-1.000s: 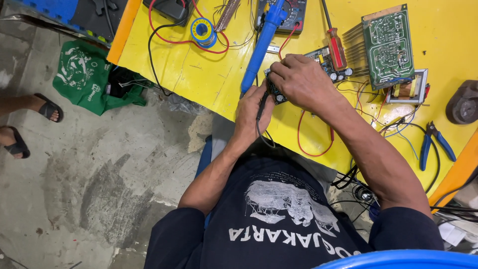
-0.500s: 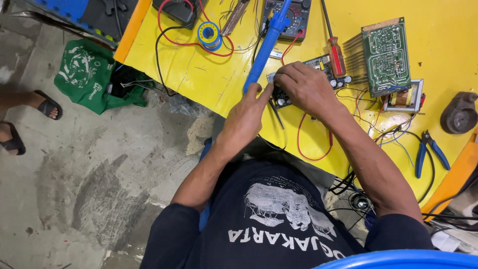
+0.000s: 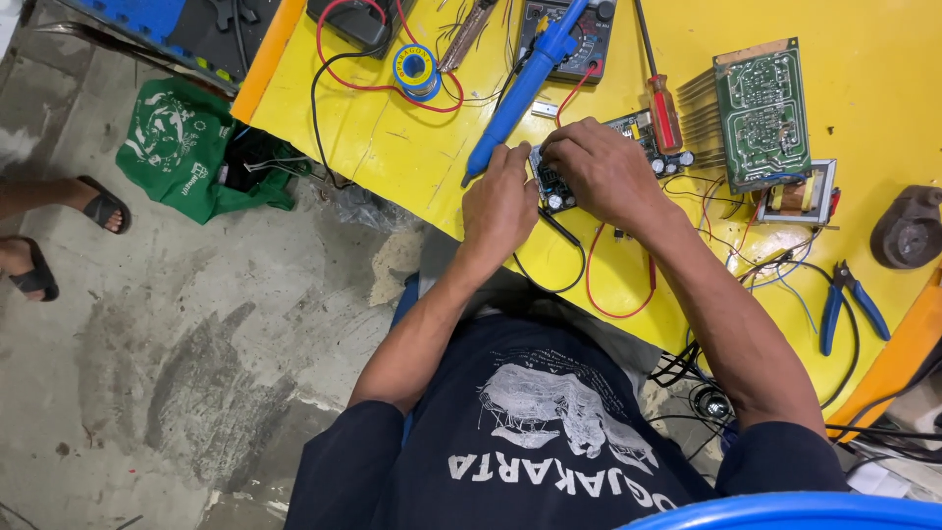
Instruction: The person works on a circuit board at a yellow workbench. They use a multimeter to test components, then use a soldering iron to solder connections on the board. The person flips the board over to work on the other side.
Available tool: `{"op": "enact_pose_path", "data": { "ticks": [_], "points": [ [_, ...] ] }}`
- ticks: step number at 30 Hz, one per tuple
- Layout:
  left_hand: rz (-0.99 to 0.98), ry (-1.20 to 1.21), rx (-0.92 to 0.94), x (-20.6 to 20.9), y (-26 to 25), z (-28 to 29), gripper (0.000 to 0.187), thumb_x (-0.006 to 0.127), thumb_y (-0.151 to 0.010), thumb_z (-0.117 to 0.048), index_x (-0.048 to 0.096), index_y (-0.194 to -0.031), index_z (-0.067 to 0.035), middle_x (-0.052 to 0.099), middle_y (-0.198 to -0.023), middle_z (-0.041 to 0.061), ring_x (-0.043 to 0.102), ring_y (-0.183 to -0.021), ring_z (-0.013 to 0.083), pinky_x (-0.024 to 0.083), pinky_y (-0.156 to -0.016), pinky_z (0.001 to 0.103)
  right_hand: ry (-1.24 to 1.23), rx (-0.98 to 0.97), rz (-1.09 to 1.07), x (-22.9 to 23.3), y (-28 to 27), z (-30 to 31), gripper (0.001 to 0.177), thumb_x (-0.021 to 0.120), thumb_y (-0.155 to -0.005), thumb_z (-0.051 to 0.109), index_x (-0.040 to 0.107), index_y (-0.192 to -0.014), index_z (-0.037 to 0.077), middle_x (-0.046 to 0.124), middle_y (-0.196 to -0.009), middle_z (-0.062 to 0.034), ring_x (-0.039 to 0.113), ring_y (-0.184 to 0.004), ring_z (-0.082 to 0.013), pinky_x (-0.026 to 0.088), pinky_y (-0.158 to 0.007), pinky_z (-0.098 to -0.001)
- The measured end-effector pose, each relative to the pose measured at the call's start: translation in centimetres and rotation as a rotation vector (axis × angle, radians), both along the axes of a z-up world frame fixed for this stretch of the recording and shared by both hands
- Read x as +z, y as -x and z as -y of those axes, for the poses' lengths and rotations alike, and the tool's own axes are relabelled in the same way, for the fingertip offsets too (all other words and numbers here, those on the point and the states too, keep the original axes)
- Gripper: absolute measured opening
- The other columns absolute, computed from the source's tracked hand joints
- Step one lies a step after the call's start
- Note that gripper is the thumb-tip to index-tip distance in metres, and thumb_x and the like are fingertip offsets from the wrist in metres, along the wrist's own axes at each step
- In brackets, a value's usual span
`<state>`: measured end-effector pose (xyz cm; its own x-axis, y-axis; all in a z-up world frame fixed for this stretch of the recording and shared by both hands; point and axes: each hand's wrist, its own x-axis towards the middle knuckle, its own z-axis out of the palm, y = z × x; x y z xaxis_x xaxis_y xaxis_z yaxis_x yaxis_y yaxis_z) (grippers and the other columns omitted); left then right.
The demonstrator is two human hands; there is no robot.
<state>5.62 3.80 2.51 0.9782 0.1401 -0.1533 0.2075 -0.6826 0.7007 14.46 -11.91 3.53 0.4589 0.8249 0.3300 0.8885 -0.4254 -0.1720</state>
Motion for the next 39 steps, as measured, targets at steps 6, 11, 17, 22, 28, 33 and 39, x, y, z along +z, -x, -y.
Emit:
{"op": "enact_pose_path", "data": {
  "ticks": [6,11,17,22,28,33,39],
  "points": [
    [-0.007,0.145,0.119,-1.0,-0.6,0.9,0.047,0.064,-0.089,0.0,0.051,-0.134,-0.001,0.056,-0.113,0.013,0.071,-0.095,0.0392,0.061,-0.076,0.056,0.019,-0.006,-0.025,0.1,-0.3,0.0,0.003,0.077,-0.097,0.006,0.076,-0.1,0.005,0.073,-0.098,-0.0102,0.069,-0.09,-0.0253,0.054,-0.068,-0.0314],
    [0.056,0.256,0.115,-0.7,-0.5,0.7,0.042,0.062,-0.088,0.005,0.049,-0.127,0.0,0.054,-0.112,0.016,0.069,-0.102,0.0432,0.06,-0.077,0.059,-0.022,0.017,-0.096,0.8,0.1,0.6,0.005,0.077,-0.097,0.005,0.075,-0.101,0.003,0.073,-0.1,-0.0118,0.069,-0.093,-0.0279,0.055,-0.067,-0.0329],
    [0.028,0.488,0.093,-0.3,-0.4,-0.7,0.034,0.055,-0.091,0.003,0.048,-0.124,0.0,0.067,-0.093,0.017,0.073,-0.084,0.0366,0.061,-0.066,0.05,-0.073,0.029,-0.106,1.1,0.4,0.9,0.002,0.076,-0.098,0.004,0.075,-0.099,0.003,0.073,-0.101,-0.0118,0.07,-0.094,-0.0288,0.058,-0.07,-0.034],
    [0.064,0.713,0.148,-3.3,-0.8,-0.5,0.034,0.056,-0.088,0.005,0.05,-0.122,0.004,0.066,-0.082,0.015,0.067,-0.068,0.0228,0.059,-0.054,0.035,-0.1,0.036,-0.078,0.6,0.7,1.0,0.003,0.077,-0.097,0.004,0.074,-0.098,0.002,0.074,-0.102,-0.0121,0.071,-0.094,-0.0291,0.06,-0.071,-0.0349],
    [0.041,0.875,0.24,-2.7,-0.5,-0.3,0.036,0.058,-0.087,0.007,0.054,-0.123,0.005,0.067,-0.084,0.014,0.066,-0.069,0.018,0.062,-0.052,0.028,-0.072,0.051,0.023,1.0,0.6,0.7,0.005,0.077,-0.098,0.006,0.074,-0.094,0.006,0.076,-0.098,-0.0096,0.074,-0.092,-0.026,0.062,-0.084,-0.0362],
    [0.087,0.86,0.25,-4.1,-0.7,-0.2,0.034,0.06,-0.086,0.006,0.058,-0.12,0.003,0.071,-0.084,0.011,0.065,-0.072,0.0149,0.059,-0.057,0.029,-0.044,0.069,0.117,2.1,1.1,0.1,0.009,0.075,-0.1,0.007,0.074,-0.091,0.006,0.077,-0.093,-0.0105,0.076,-0.09,-0.0252,0.063,-0.089,-0.0371],
    [0.071,0.872,0.255,-3.0,-0.3,0.0,0.034,0.063,-0.088,0.002,0.057,-0.122,0.004,0.073,-0.085,0.013,0.069,-0.072,0.0176,0.061,-0.062,0.033,-0.097,0.08,0.02,1.1,0.8,0.5,0.005,0.075,-0.098,0.005,0.074,-0.093,0.004,0.077,-0.096,-0.012,0.075,-0.092,-0.0272,0.062,-0.09,-0.038]
  ]
}}
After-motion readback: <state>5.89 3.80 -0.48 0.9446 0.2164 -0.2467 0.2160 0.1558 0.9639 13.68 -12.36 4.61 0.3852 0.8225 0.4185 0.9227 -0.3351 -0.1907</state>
